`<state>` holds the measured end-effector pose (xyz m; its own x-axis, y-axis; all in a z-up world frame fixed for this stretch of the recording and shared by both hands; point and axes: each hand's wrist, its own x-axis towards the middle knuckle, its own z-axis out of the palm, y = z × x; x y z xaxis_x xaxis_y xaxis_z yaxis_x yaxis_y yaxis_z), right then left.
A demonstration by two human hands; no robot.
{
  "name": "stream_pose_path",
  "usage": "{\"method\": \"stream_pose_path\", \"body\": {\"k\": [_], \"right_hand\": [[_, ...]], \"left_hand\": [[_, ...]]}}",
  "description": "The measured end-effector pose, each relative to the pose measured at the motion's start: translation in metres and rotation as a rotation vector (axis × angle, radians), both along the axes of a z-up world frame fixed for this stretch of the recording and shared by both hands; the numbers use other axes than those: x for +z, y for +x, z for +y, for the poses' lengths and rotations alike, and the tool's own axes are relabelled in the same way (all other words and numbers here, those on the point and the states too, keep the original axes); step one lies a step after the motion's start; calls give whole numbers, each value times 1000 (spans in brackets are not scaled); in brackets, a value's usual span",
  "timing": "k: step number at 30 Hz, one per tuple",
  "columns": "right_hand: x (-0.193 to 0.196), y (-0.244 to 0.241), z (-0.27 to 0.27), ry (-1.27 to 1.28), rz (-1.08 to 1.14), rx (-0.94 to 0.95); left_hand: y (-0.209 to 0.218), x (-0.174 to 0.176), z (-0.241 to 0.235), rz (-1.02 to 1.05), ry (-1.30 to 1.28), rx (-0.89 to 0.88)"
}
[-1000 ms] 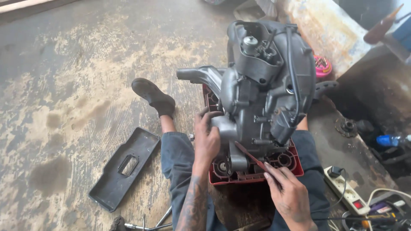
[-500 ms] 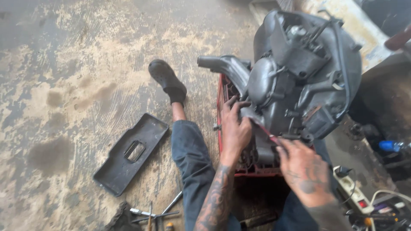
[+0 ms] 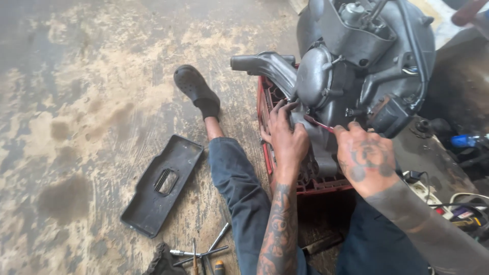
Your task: Cleaning the gasket surface of a motorcycle engine casing using a hand tool and repositioning the engine block
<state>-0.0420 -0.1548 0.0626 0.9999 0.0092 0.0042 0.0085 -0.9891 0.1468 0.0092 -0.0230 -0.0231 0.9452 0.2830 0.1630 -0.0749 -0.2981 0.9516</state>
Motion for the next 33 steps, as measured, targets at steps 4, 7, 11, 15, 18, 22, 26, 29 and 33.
{"method": "stream_pose_path", "body": {"k": [4, 7, 11, 15, 18, 22, 26, 29, 33], "right_hand": [[11, -8, -9, -157, 6, -8], [-3, -4, 2, -216, -34, 27], [-5, -6, 7, -143, -29, 58], [10, -14, 4, -233, 27, 39], [33, -13, 24, -241, -5, 25], [2, 4, 13, -169, -38, 86], [2, -4, 2, -96, -74, 89], [-5, 0, -3, -68, -90, 86], [-17, -9, -13, -138, -130, 64]], "left_hand": [[3, -4, -2, -1, -26, -15], [3, -4, -1, -4, -26, -9], [0, -1, 1, -17, -27, -21], [0, 0, 0, -11, -53, -18], [-1, 1, 2, -28, -46, -36], [5, -5, -3, -45, -39, -40], [2, 1, 0, 8, -70, -34], [1, 2, 2, 17, -72, -37], [-2, 1, 1, 24, -69, -45]]}}
